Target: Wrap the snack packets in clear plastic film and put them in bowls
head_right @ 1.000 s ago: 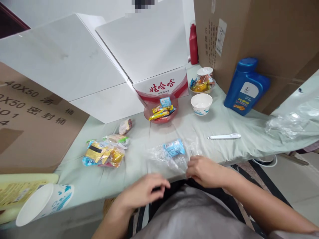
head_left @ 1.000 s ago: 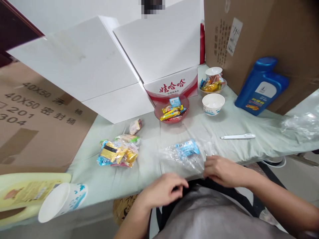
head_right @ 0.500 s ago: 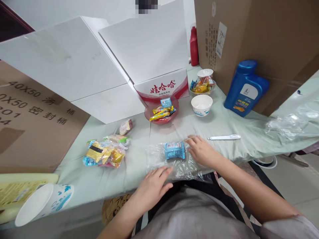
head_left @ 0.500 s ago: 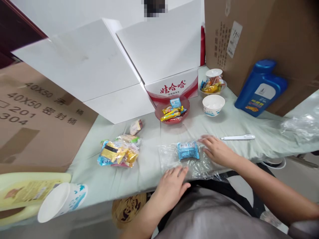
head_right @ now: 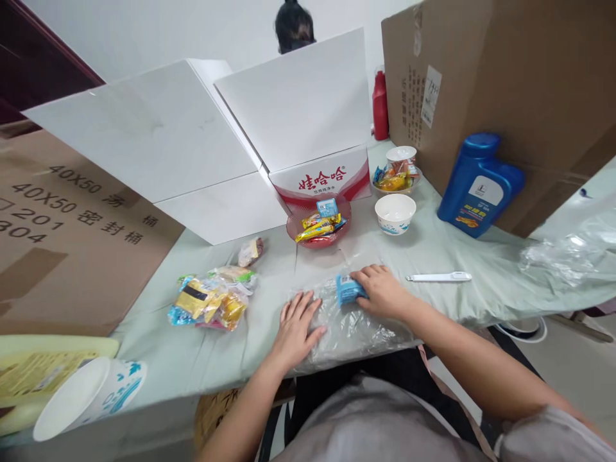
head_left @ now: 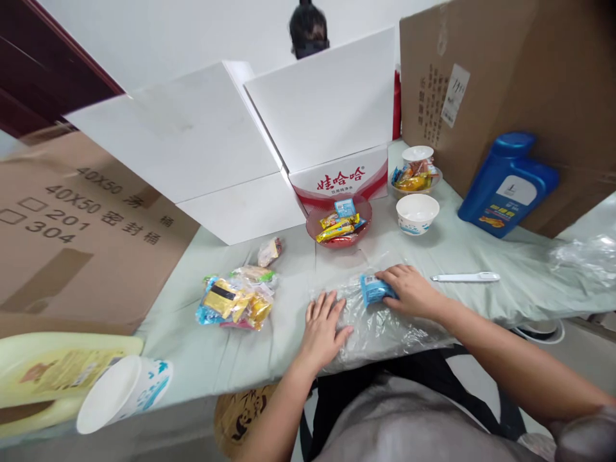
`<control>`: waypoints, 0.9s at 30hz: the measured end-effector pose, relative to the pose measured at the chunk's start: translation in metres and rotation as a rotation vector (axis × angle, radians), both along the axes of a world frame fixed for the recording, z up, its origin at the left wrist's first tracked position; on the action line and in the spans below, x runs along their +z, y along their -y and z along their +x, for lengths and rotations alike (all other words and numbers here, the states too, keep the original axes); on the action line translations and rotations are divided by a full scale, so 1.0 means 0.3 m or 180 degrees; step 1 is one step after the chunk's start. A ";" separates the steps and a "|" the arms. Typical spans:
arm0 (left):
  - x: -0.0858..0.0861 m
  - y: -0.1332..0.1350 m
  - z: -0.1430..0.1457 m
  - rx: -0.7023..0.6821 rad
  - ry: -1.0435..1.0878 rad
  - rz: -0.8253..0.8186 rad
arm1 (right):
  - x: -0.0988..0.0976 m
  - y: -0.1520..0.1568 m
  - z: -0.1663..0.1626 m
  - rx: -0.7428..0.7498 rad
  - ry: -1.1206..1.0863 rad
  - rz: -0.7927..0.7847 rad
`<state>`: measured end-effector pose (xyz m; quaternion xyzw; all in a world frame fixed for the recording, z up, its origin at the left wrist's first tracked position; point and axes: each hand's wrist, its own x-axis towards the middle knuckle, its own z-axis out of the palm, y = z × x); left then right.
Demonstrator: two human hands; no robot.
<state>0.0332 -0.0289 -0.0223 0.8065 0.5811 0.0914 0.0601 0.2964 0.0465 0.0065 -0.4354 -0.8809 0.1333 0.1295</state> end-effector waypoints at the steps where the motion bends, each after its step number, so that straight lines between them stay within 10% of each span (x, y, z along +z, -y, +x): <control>1: -0.014 0.006 -0.011 -0.0019 0.0036 0.0005 | 0.008 -0.020 0.024 -0.0155 -0.0059 0.0083; 8: -0.018 0.010 -0.014 -0.0081 0.0191 0.0098 | 0.190 -0.206 0.020 -0.0574 -0.0884 0.1147; 15: -0.020 0.012 -0.019 -0.0007 0.0226 0.0016 | 0.339 -0.422 -0.132 -0.0468 0.0228 0.1472; 22: -0.021 0.012 -0.018 0.0006 0.0235 0.0106 | 0.336 -0.378 -0.169 -0.0046 -0.0131 0.1011; 27: -0.028 0.021 -0.011 0.0000 0.0251 0.0185 | 0.181 -0.161 -0.088 0.0923 -0.0330 0.0394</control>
